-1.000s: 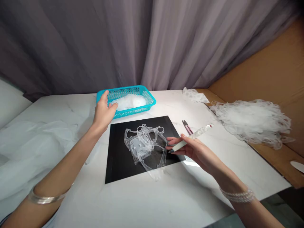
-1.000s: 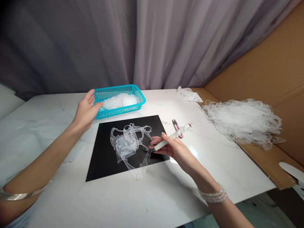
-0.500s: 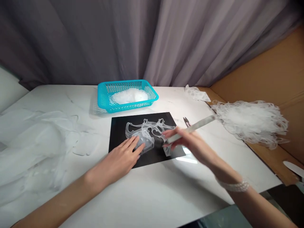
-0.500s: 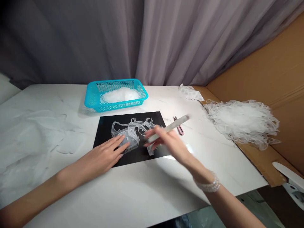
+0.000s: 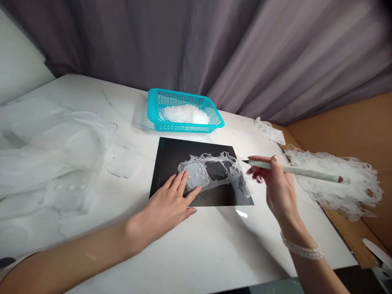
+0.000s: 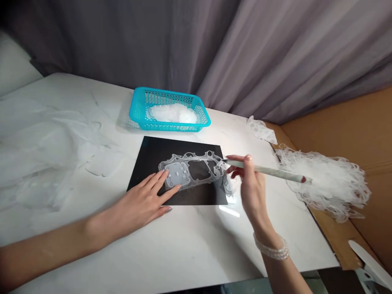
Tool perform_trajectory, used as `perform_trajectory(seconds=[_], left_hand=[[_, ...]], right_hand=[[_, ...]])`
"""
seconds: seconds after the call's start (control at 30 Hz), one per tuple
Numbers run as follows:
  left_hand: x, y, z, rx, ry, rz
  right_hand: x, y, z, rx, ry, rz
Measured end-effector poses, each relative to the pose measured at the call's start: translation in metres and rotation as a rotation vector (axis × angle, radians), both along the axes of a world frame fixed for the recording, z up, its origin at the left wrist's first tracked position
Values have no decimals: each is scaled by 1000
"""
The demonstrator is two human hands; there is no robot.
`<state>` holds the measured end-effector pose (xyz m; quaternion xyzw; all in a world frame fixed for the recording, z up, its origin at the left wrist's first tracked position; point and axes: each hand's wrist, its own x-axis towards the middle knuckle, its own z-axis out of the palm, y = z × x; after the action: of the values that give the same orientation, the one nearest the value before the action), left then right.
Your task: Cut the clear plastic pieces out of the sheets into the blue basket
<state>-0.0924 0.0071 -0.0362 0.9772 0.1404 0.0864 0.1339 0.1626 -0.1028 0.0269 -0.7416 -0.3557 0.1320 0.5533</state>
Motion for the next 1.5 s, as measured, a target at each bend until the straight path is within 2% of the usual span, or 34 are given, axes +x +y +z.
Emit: perform_trajectory(seconds=[0.1, 0.2, 0.3, 0.43, 0.6, 0.73, 0.9, 1.03, 1.13, 1.23, 1.3, 1.4, 1.5], left_hand=[[-4, 3, 1, -16, 27, -26], [-8, 1, -1, -31, 31, -7], [-11, 1, -3, -52, 0, 5], [-15, 20, 1, -38, -44, -101], [-21, 38, 5, 183, -32, -191], [-20, 27, 4, 329, 10, -201], [-17, 15, 12, 297, -17, -214], [-11, 23, 21, 246, -106, -242], [-3, 37, 20, 269, -139, -234], [4, 51, 14, 325, -99, -248], [7, 59, 11, 357, -78, -247], [7, 67, 8, 395, -75, -244], [6, 70, 7, 426, -120, -267]], right_hand=[[-46, 7, -1, -121, 22, 239], [-67, 16, -10, -213, 10, 393], [-68, 20, -17, -242, 23, 419], [-78, 27, -20, -237, -34, 455], [-100, 36, -27, -194, -247, 589], [-96, 27, -32, -182, -284, 602], [-75, 5, -33, -230, -313, 630], [-61, -8, -33, -185, -397, 709], [-52, -16, -35, -177, -419, 743], [-44, -25, -39, -203, -353, 662], [-40, -29, -43, -157, -246, 494], [-35, -30, -48, -68, -72, 144], [-20, -23, -49, -70, 5, -33]])
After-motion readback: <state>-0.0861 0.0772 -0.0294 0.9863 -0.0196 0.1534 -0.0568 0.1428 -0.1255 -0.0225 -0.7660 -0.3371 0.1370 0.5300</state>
